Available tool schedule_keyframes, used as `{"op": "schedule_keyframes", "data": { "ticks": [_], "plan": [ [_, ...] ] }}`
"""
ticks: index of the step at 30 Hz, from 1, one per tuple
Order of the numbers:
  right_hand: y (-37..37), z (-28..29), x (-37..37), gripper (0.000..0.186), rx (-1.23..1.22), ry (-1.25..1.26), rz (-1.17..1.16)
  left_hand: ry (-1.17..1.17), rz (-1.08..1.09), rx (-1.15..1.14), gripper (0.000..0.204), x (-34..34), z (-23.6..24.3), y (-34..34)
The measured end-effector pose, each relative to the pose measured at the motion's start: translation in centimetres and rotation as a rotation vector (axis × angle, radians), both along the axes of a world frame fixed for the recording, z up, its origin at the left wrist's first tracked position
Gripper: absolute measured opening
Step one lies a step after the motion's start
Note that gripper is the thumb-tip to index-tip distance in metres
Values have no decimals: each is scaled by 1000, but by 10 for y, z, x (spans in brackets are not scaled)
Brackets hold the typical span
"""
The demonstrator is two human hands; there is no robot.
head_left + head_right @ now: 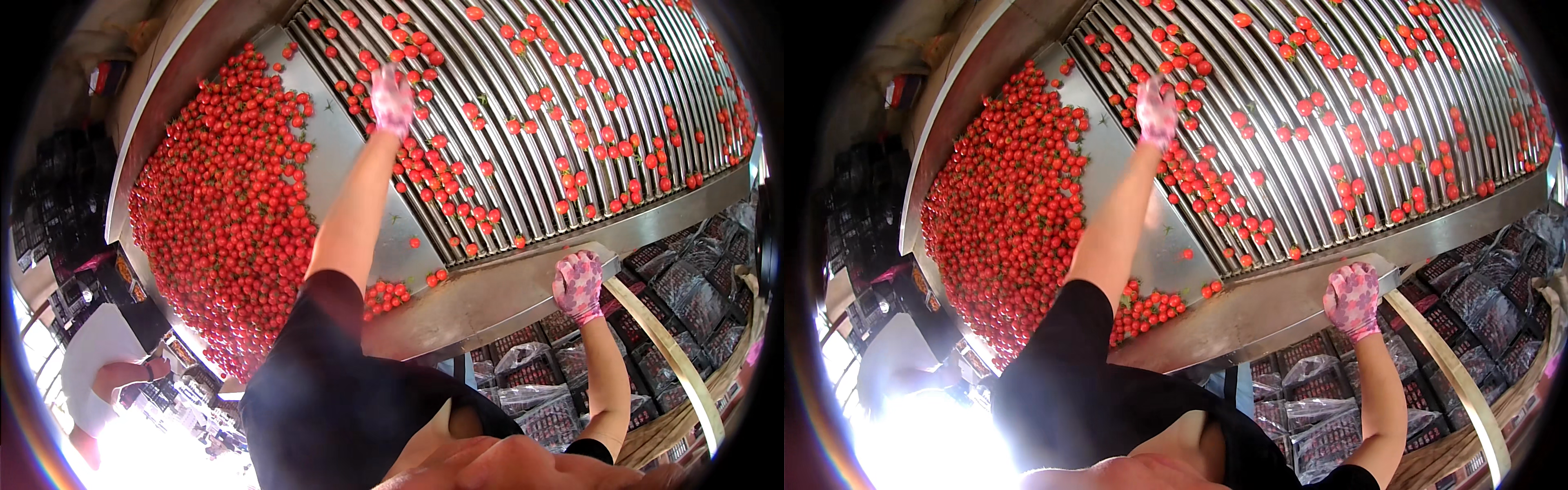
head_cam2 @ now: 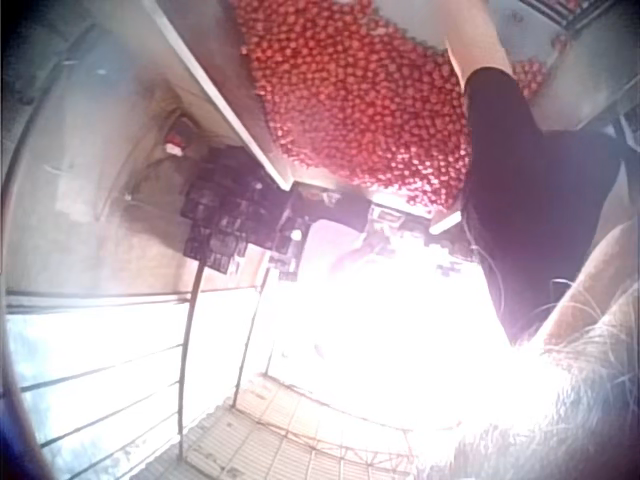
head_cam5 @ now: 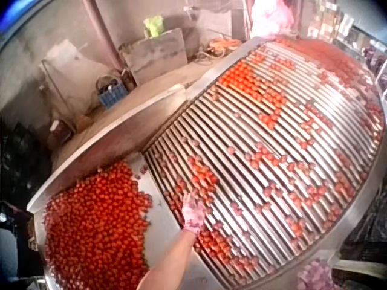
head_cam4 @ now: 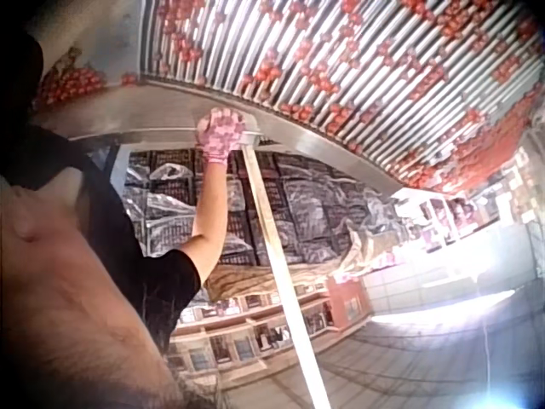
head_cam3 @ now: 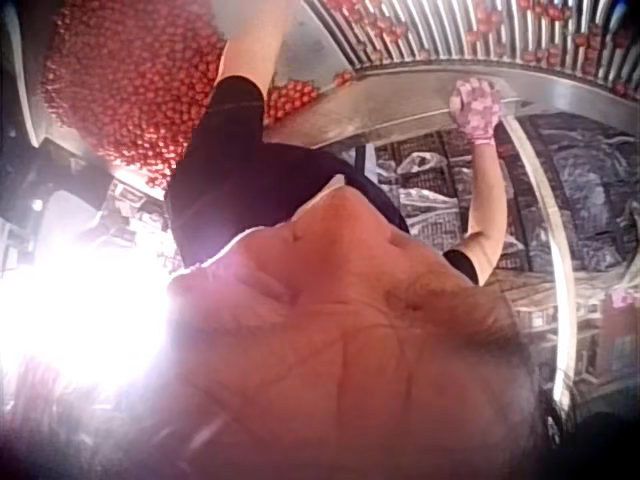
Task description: The person sorts tomatoes on a conveyor belt by hand, moving them between different sections of the belt.
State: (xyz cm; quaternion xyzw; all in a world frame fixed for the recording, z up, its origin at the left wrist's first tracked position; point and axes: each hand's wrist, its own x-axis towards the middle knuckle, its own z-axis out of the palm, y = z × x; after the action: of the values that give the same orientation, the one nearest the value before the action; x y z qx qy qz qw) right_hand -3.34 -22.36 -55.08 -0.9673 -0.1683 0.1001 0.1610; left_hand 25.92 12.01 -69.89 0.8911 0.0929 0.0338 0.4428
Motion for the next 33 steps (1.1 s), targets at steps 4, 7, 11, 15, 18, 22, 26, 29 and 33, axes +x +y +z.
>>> {"op": "schedule_keyframes", "data": {
  "ticks": [4,7,11,15,18,22,26,29,33],
  "plan": [
    [-1,3,2,18,38,-4,-5,235,-90,164,50,80,-11,6],
    [-2,1,0,19,55,-6,-6,189,-209,344,43,96,-25,6],
    [-2,1,3,16,67,-27,-5,157,-279,367,36,72,-19,-22],
    [-2,5,4,18,64,-19,-6,115,-532,410,43,60,-10,-39],
    [-2,5,3,18,58,6,-9,165,-794,547,48,58,7,-45],
    [-3,-1,0,18,43,47,-12,205,-937,480,46,66,5,-47],
    [-1,-2,0,18,39,39,-6,13,-779,354,37,48,-11,-55],
    [-7,1,-5,19,19,38,-25,149,-624,182,37,2,22,-59],
    [-1,2,2,18,46,-10,2,264,-683,232,48,-86,-26,-22]
  ]
}}
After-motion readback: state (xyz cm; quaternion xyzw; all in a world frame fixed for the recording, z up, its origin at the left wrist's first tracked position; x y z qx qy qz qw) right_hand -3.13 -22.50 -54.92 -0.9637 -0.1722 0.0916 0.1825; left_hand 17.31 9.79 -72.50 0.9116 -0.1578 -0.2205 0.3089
